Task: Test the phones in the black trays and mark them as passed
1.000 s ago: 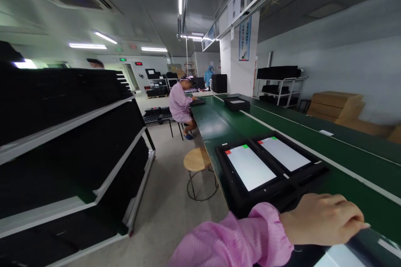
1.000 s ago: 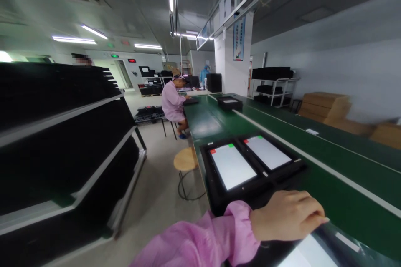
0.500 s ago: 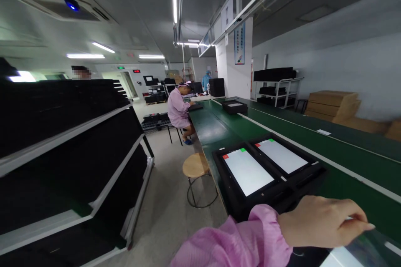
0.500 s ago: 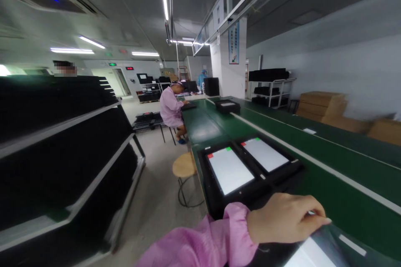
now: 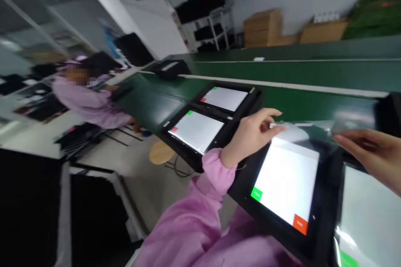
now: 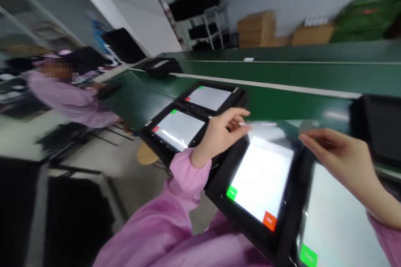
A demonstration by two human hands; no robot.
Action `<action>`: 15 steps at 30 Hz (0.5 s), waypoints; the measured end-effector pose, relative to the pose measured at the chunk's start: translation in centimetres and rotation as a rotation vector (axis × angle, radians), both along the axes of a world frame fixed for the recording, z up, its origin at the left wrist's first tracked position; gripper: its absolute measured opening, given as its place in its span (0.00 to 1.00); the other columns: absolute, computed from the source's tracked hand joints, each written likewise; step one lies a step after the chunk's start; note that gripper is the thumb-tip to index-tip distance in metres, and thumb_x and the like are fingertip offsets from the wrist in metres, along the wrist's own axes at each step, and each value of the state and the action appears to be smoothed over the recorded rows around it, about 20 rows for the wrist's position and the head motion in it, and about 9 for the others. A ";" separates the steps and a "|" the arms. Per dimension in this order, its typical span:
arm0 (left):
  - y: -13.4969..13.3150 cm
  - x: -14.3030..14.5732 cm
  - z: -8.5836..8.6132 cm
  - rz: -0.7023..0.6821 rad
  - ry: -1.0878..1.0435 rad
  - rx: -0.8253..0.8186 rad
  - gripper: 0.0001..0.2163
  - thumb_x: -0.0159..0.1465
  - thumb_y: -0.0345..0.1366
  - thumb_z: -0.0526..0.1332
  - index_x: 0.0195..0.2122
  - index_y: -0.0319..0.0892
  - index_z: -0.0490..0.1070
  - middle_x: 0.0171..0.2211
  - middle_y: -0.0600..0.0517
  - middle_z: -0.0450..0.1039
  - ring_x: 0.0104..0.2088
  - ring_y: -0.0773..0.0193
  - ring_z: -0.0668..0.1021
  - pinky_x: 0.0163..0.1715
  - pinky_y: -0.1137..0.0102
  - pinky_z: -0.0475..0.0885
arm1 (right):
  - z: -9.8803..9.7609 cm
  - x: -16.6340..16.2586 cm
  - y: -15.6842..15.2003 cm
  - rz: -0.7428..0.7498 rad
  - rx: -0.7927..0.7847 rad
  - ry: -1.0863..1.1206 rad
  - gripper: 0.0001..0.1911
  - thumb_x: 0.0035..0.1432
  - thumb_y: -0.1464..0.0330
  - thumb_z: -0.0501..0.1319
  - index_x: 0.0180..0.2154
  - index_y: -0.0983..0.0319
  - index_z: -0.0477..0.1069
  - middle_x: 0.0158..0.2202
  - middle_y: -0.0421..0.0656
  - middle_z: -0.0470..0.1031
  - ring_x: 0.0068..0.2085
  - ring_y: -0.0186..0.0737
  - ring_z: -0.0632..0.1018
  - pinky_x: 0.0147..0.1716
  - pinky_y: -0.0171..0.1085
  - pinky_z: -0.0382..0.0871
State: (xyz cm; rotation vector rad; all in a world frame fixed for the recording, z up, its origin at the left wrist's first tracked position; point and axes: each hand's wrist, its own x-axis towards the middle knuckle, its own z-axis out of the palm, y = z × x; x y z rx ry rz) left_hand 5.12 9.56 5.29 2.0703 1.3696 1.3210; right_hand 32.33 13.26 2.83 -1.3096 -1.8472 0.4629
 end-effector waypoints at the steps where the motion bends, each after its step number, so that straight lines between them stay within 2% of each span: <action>1: 0.4 -0.1 -0.3 -0.032 0.007 0.089 0.05 0.67 0.33 0.70 0.42 0.43 0.76 0.32 0.56 0.79 0.27 0.71 0.78 0.31 0.77 0.76 | -0.4 0.3 -0.8 -0.031 -0.068 0.025 0.40 0.48 0.26 0.62 0.30 0.57 0.78 0.32 0.46 0.81 0.30 0.47 0.81 0.28 0.43 0.78; 2: 0.7 -0.2 -0.5 -0.055 0.017 0.173 0.01 0.69 0.32 0.68 0.40 0.42 0.76 0.31 0.56 0.78 0.27 0.71 0.77 0.30 0.77 0.75 | -0.5 0.4 -1.5 -0.054 -0.117 0.060 0.42 0.42 0.24 0.62 0.27 0.57 0.77 0.29 0.47 0.81 0.28 0.48 0.81 0.26 0.43 0.76; 3: 0.8 -0.2 -0.7 -0.070 0.030 0.241 0.03 0.70 0.31 0.66 0.37 0.42 0.76 0.31 0.56 0.77 0.28 0.71 0.77 0.29 0.77 0.74 | -0.5 0.3 -1.9 -0.072 -0.141 0.092 0.42 0.41 0.24 0.62 0.26 0.57 0.77 0.27 0.47 0.80 0.26 0.47 0.80 0.24 0.43 0.74; 5: 0.7 -0.2 -0.7 -0.072 0.073 0.319 0.05 0.71 0.30 0.64 0.36 0.42 0.75 0.31 0.55 0.77 0.28 0.71 0.76 0.29 0.77 0.73 | -0.2 0.0 -2.4 -0.066 -0.125 0.090 0.38 0.47 0.28 0.63 0.27 0.58 0.78 0.25 0.45 0.79 0.22 0.42 0.76 0.22 0.41 0.70; 8: 0.4 -0.1 -0.4 -0.029 0.130 0.360 0.05 0.71 0.29 0.64 0.37 0.42 0.75 0.32 0.55 0.78 0.27 0.71 0.75 0.28 0.76 0.73 | 0.3 0.3 -3.1 0.011 -0.111 0.003 0.33 0.55 0.34 0.62 0.31 0.58 0.79 0.27 0.44 0.79 0.21 0.37 0.73 0.21 0.40 0.68; 15: 0.5 -0.2 -0.8 0.045 0.125 0.367 0.04 0.71 0.29 0.65 0.37 0.43 0.76 0.33 0.57 0.79 0.26 0.73 0.78 0.21 0.77 0.71 | 0.0 2.6 -4.3 0.013 -0.408 -0.073 0.38 0.51 0.30 0.62 0.39 0.57 0.80 0.30 0.45 0.81 0.25 0.42 0.79 0.23 0.41 0.73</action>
